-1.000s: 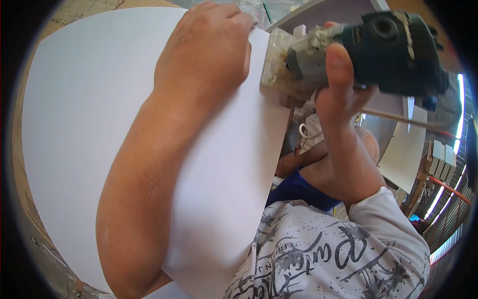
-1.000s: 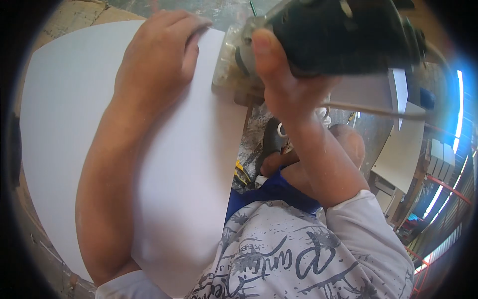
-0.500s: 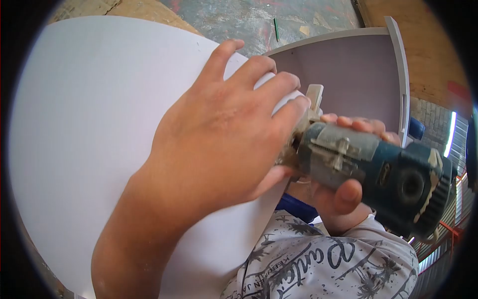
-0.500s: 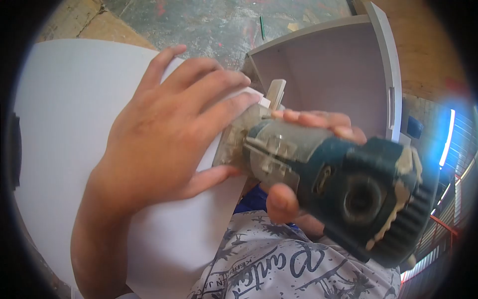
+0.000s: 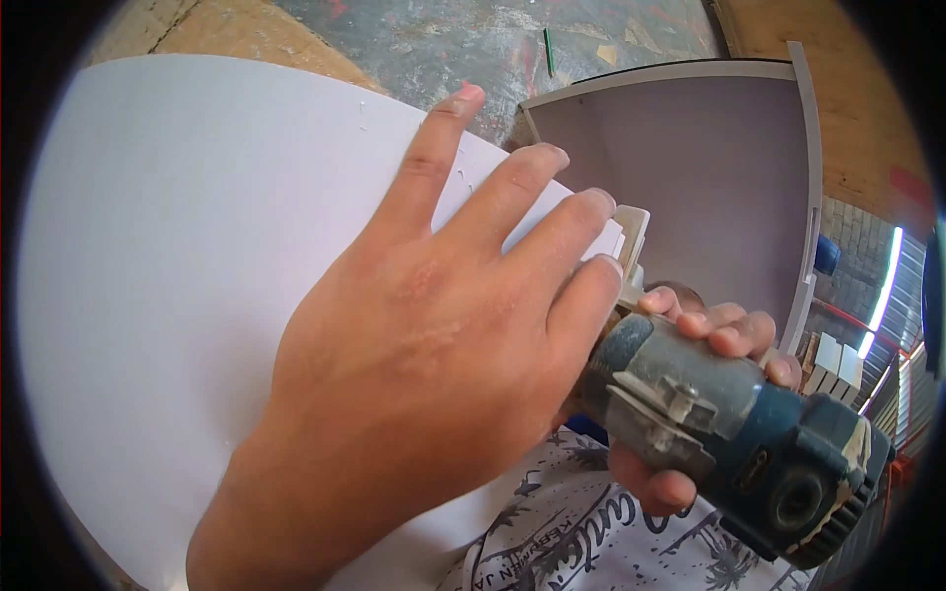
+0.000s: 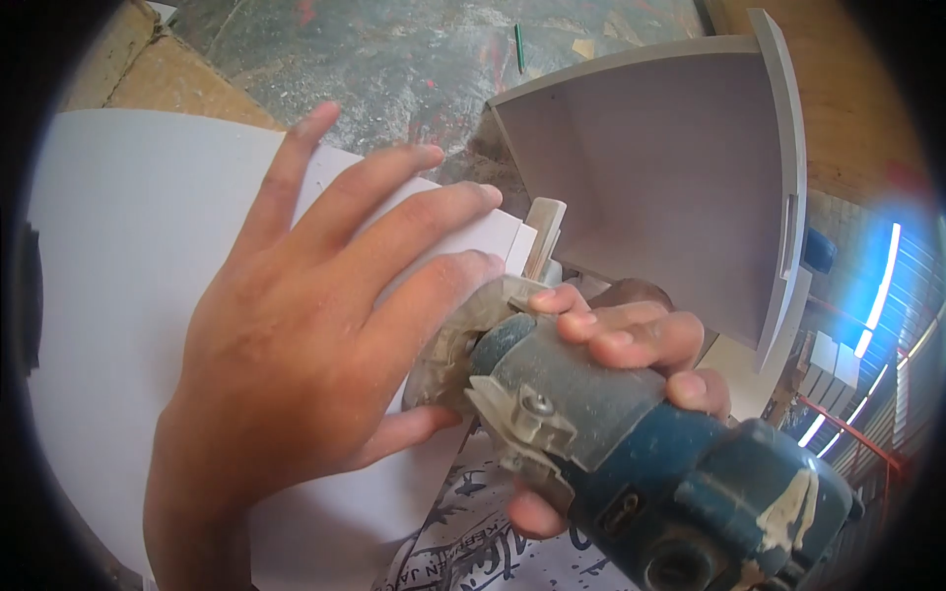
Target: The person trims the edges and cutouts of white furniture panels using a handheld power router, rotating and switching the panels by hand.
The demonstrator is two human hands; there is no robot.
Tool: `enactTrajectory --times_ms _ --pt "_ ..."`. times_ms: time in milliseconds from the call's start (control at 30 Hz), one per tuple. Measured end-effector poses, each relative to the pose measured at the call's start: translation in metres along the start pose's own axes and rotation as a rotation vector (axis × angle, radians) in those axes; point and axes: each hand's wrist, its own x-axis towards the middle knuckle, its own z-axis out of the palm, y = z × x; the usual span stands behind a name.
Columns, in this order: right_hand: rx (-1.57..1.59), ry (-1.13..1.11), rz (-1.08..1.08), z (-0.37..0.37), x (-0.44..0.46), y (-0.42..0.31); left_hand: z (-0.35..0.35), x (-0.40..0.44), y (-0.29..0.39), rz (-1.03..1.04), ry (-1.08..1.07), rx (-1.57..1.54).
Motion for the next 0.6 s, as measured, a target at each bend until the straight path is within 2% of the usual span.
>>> enactTrajectory --times_ms 300,600 --pt "-0.033 0.096 -0.055 0.015 -0.002 0.001 0.004 0.0 -0.001 -0.057 0.014 -0.049" --pt "-0.037 0.123 0.152 0.014 -0.004 -0.03 0.009 0.001 0.0 -0.099 0.007 -0.089"
